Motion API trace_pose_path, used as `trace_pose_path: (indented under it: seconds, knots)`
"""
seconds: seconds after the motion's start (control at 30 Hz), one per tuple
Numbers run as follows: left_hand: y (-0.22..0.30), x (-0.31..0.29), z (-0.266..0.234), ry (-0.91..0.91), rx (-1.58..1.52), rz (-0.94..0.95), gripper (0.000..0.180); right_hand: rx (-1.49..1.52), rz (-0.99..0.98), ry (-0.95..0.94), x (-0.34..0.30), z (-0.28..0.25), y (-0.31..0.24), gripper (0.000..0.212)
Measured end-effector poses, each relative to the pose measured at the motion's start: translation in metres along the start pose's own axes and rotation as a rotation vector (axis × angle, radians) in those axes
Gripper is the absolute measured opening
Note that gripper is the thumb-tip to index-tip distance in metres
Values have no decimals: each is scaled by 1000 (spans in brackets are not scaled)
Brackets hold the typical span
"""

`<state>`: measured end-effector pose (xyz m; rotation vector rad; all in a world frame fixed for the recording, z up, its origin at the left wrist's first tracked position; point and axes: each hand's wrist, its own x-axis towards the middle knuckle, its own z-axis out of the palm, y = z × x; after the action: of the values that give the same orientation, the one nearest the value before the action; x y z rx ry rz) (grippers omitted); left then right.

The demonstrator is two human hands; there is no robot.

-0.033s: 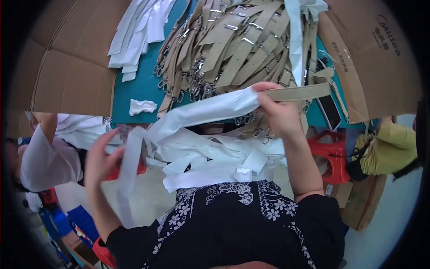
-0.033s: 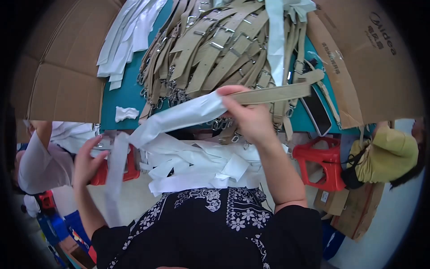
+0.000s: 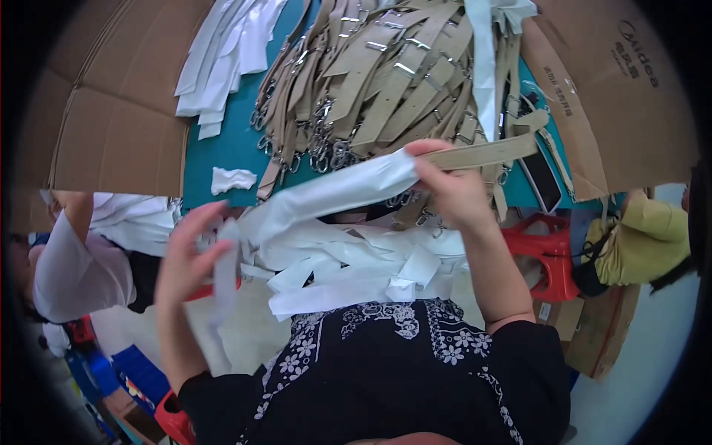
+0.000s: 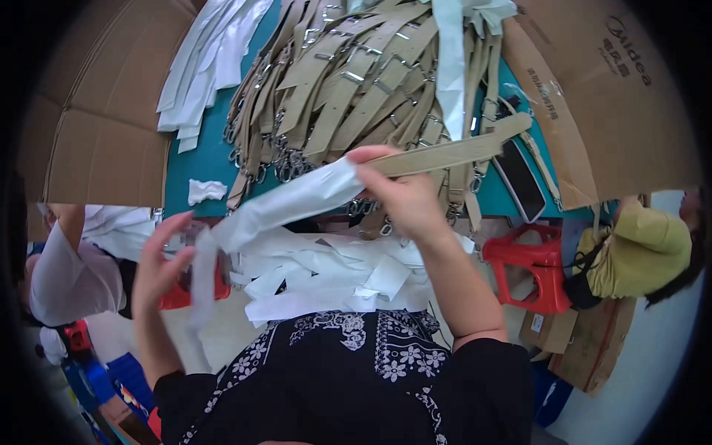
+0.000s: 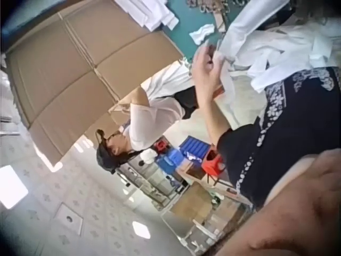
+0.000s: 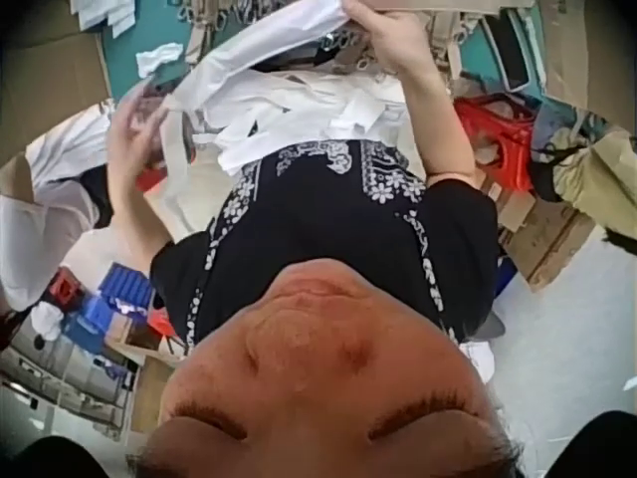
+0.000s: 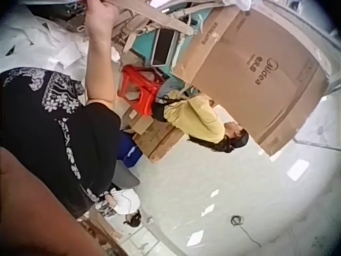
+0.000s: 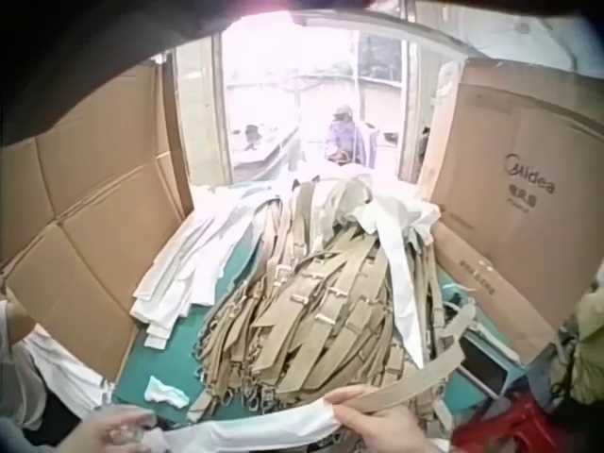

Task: The person is wrapping individual webbing belts in white tissue paper and organizing them on a workbench.

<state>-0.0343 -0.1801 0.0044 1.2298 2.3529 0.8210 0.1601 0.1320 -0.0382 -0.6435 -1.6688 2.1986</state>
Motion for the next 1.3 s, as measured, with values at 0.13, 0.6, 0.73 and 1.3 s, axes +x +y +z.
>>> trace_pose_path:
  seconds: [0.13,0.6,0.73,1.3]
  knots:
    - [78,84,75,-32,-284,307,44,-54,2,-99,-8,11,9,29]
    - [47,104,122,-313,-954,-91,13,165,8,228,-22,-14,-5,27]
    - [52,99,108,-249,-1005,-98,10,66,-137,244,-19,15,-18,24]
    - [67,115,104,-151,-886,16,12,-275,-403,335,-7,4,-69,20]
